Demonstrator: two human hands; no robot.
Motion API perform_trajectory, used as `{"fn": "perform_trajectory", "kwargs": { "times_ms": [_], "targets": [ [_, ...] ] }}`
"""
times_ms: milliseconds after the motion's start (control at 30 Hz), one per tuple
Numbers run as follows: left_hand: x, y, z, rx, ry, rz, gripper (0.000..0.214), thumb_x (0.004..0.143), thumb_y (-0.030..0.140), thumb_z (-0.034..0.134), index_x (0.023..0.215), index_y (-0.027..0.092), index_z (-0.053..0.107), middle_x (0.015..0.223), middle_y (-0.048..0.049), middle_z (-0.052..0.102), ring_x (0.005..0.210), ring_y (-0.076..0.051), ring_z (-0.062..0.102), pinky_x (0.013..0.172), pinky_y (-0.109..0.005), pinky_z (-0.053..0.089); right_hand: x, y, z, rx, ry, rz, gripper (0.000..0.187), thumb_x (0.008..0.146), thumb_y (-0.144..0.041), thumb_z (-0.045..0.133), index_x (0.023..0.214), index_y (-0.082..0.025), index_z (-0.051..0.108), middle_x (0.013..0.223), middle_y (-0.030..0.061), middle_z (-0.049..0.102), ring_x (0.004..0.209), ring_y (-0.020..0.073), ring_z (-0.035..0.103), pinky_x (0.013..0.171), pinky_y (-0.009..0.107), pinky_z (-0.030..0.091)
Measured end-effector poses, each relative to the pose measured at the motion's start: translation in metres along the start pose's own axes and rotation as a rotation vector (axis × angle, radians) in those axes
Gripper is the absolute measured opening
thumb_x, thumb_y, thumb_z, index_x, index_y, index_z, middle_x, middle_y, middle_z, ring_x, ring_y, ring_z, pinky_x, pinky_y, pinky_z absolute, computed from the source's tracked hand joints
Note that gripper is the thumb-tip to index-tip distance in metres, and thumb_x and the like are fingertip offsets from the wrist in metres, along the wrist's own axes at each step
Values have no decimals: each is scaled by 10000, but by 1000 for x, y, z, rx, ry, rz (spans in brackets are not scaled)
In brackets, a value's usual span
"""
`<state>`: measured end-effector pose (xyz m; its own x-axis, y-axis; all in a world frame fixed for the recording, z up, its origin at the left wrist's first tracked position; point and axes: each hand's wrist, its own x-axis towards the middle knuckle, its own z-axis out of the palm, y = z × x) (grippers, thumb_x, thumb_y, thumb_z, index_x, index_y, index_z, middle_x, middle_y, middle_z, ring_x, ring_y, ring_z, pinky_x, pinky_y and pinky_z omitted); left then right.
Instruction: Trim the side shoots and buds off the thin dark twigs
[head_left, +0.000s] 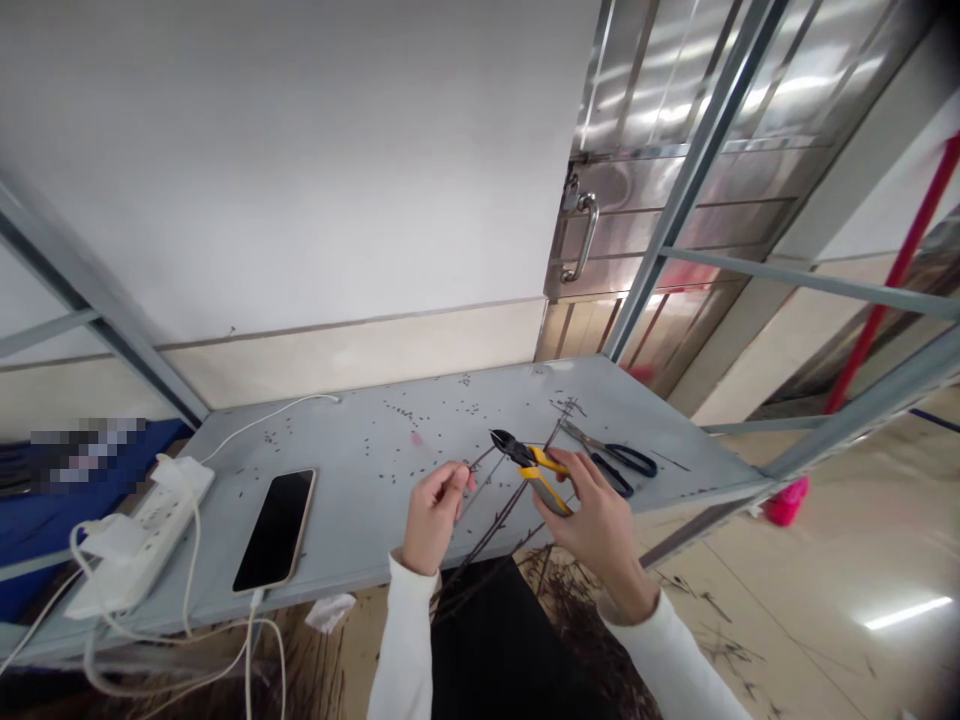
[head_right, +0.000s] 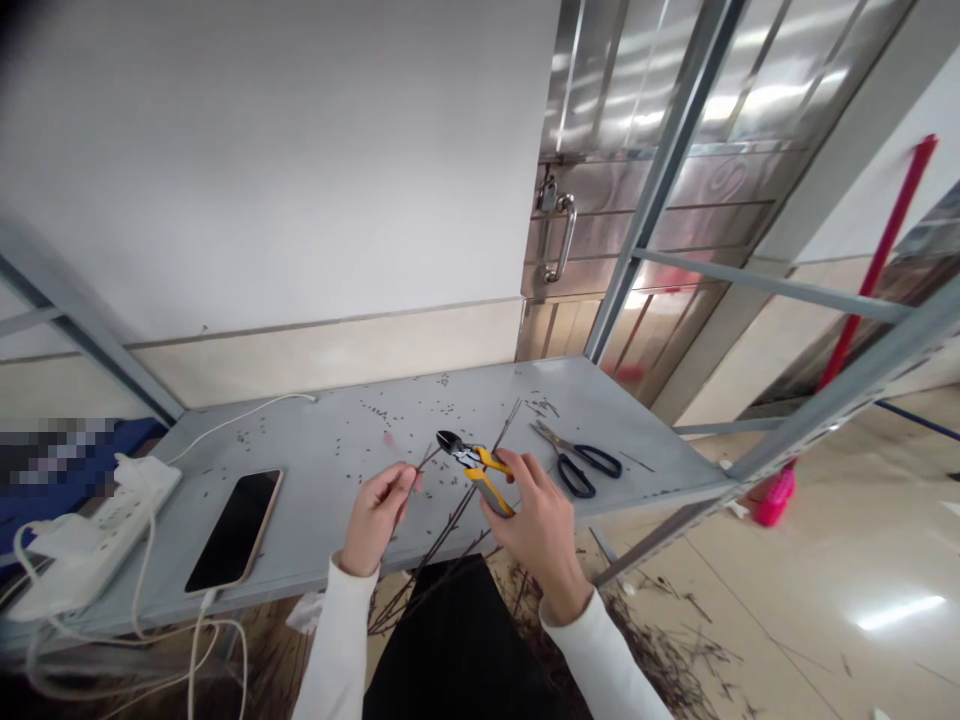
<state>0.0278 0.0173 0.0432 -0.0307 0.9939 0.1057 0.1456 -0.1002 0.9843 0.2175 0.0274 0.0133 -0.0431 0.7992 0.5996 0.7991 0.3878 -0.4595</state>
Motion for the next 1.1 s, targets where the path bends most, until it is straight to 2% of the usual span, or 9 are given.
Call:
{"fn": "perform_trajectory", "kwargs": {
  "times_ms": [200,333,467,600,700,800,900,1000,1100],
  "targets": [
    [2,-3,2,13,31,37,367,821,494,475,630,187,532,443,68,356,429,-103,326,458,-239,259,-3,-4,-9,71,-78,41,326,736,-275,541,1056,-209,533,841,43,618,598,147,542,520,228,391],
    [2,-7,3,15,10,54,349,832,470,475,639,185,534,458,67,364,442,-105,334,480,-239,276,0,-14,-21,349,-319,198,203,732,-234,532,931,-195,548,625,-37,484,510,102,423,482,207,340],
    [2,-10,3,-10,37,84,351,837,481,475,653,186,525,490,66,339,468,-106,319,488,-239,273,3,-21,-29,703,-541,334,99,745,-227,516,838,-196,534,620,-50,391,529,91,376,483,208,312],
    [2,-10,0,-11,25,50,381,815,535,483,674,185,538,500,65,325,468,-106,284,465,-239,242,3,-21,-35,962,-761,494,115,737,-245,540,840,-194,537,528,-80,359,411,65,289,408,213,225],
    [2,-8,-2,-36,14,41,391,803,551,487,678,184,541,530,53,364,475,-105,286,464,-238,240,0,-19,-38,1218,-964,628,138,730,-249,554,853,-187,552,525,-74,401,387,57,298,395,210,213],
    [2,-8,-1,-34,-33,55,376,833,514,466,671,184,540,531,55,349,483,-104,290,469,-233,231,-4,-19,-39,1437,-1015,739,208,724,-276,569,909,-181,558,611,-50,460,404,51,347,392,199,226],
    [1,-10,4,-31,-27,62,360,851,487,460,668,184,528,498,71,294,469,-98,274,468,-230,224,-6,-23,-40,1570,-1047,709,226,697,-280,578,896,-175,553,604,-43,477,407,54,371,392,192,239],
    [0,-11,9,-78,23,32,374,844,513,457,663,189,501,474,82,273,445,-90,242,449,-224,212,-4,-29,-45,1613,-1121,553,279,619,-274,625,860,-151,556,577,-31,486,417,65,377,402,202,262],
    [-3,-9,6,-113,95,23,386,834,547,459,683,194,493,472,86,276,435,-86,223,427,-223,191,-2,-29,-52,1622,-1006,469,295,631,-307,651,865,-164,541,600,-33,453,441,72,381,428,215,265]
  ]
}}
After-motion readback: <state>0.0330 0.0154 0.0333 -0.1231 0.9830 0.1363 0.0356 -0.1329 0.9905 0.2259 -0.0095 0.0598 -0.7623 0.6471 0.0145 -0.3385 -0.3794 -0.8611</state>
